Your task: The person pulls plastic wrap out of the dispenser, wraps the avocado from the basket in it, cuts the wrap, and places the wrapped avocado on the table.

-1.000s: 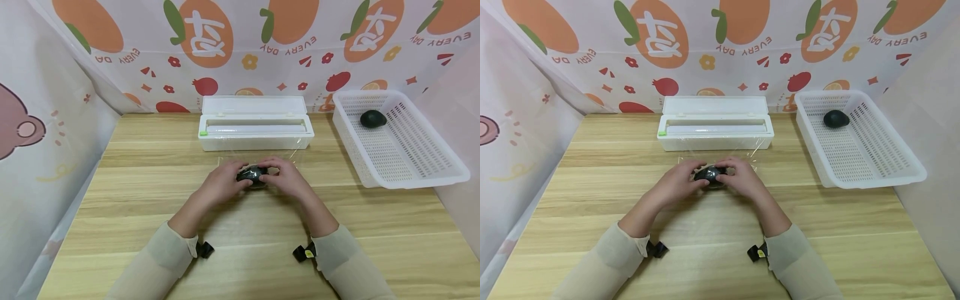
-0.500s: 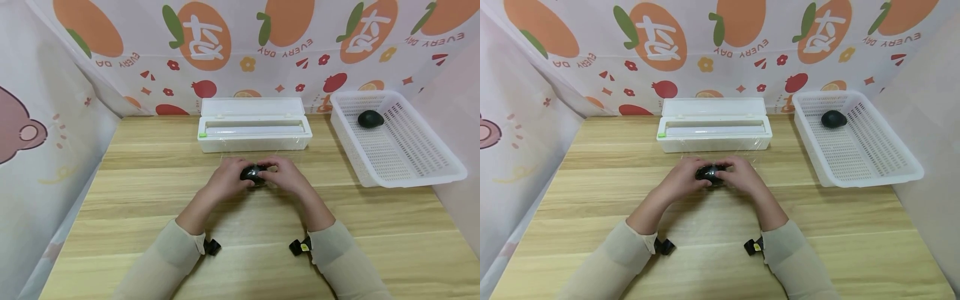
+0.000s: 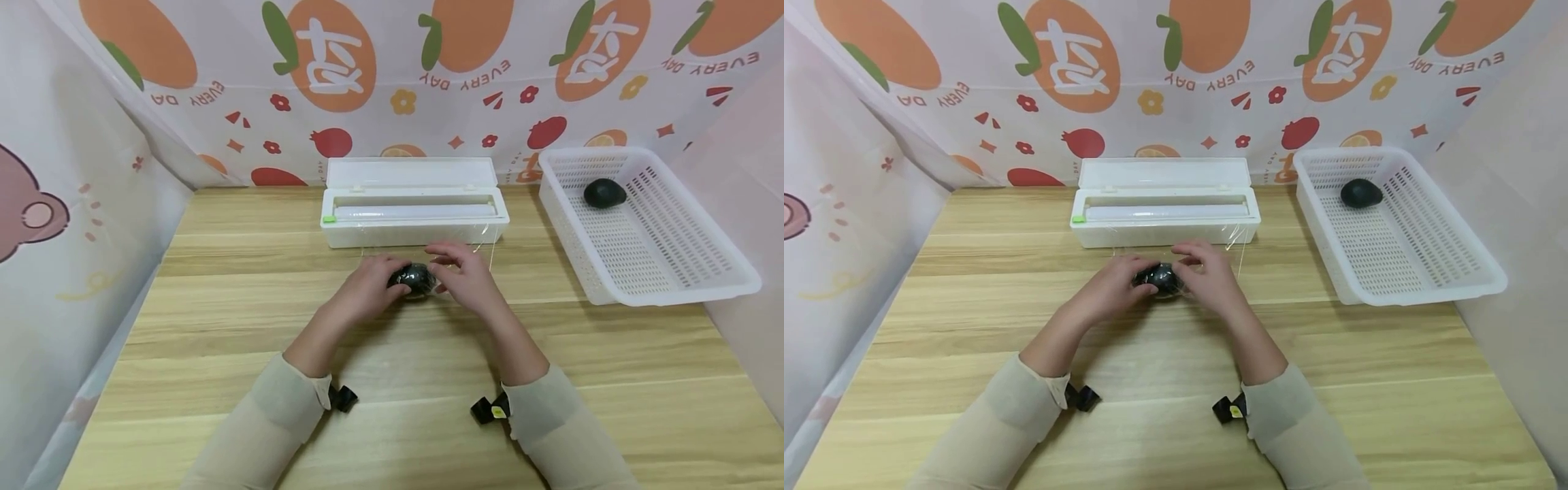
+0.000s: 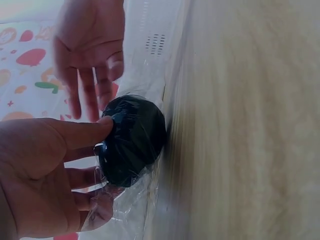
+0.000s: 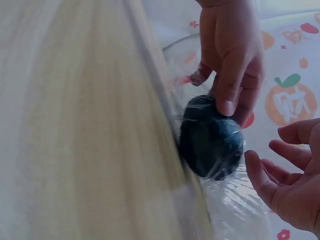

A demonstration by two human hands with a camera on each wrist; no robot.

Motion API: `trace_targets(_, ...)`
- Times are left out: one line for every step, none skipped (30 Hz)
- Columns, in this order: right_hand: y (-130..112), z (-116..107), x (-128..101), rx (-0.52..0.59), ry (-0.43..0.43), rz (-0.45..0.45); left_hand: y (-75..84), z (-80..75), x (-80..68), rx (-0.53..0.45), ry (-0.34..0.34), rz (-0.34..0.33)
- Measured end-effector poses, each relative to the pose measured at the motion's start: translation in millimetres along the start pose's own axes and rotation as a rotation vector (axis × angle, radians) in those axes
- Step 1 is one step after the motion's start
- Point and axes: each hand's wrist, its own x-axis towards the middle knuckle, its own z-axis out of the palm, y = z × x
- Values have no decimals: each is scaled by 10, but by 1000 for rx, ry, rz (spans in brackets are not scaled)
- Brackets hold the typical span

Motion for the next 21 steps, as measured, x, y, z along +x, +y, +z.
trace_targets(2,10,4,-1,-16,6,-4,-5,-2,-6,-7,-7)
trace_targets(6,18,9,-7,-26,11,-9,-7,-2,-13,-13,-13)
trace_targets(12,23,14,-20,-32,16,-12,-10,-3,-17,-19,-15)
trace_targets(19,27,19,-39,-33,17,-16,-12,-3,-19,-25,-17)
trace_targets(26,28,22,-57,-33,15,-20,-13,-3,-22,-29,-19)
trace_targets(39,28,28,-86,-30,12,-23,-14,-3,-22,-32,-21)
trace_targets(46,26,31,-114,-28,9,-26,-13,-2,-21,-34,-23)
trace_targets(56,23,35,-143,-27,5,-29,-13,-2,-21,-36,-23)
trace_targets(66,18,40,-171,-29,-1,-31,-12,-2,-22,-36,-24)
trace_targets(79,14,46,-201,-33,-8,-34,-12,-2,-24,-37,-24)
trace_targets(93,9,52,-229,-41,-13,-35,-11,-2,-25,-38,-24)
trace_targets(107,4,59,-256,-52,-19,-36,-10,-3,-25,-39,-25)
trace_targets(118,-1,64,-277,-67,-25,-37,-11,-4,-27,-39,-26)
trace_targets(131,-5,70,-297,-83,-30,-38,-10,-4,-29,-39,-27)
trace_targets(143,-9,76,-308,-100,-33,-40,-10,-5,-30,-40,-30)
trace_targets(156,-11,81,-316,-115,-35,-40,-10,-6,-32,-42,-32)
trace_targets(163,-14,86,-320,-129,-37,-42,-11,-7,-34,-44,-35)
trace_targets(169,-16,91,-324,-138,-38,-44,-11,-7,-34,-46,-38)
trace_targets(175,-17,96,-326,-144,-36,-46,-12,-6,-36,-47,-39)
trace_targets(181,-17,102,-326,-149,-34,-50,-13,-6,-35,-48,-39)
trace_targets(187,-16,107,-325,-152,-30,-55,-14,-6,-34,-50,-41)
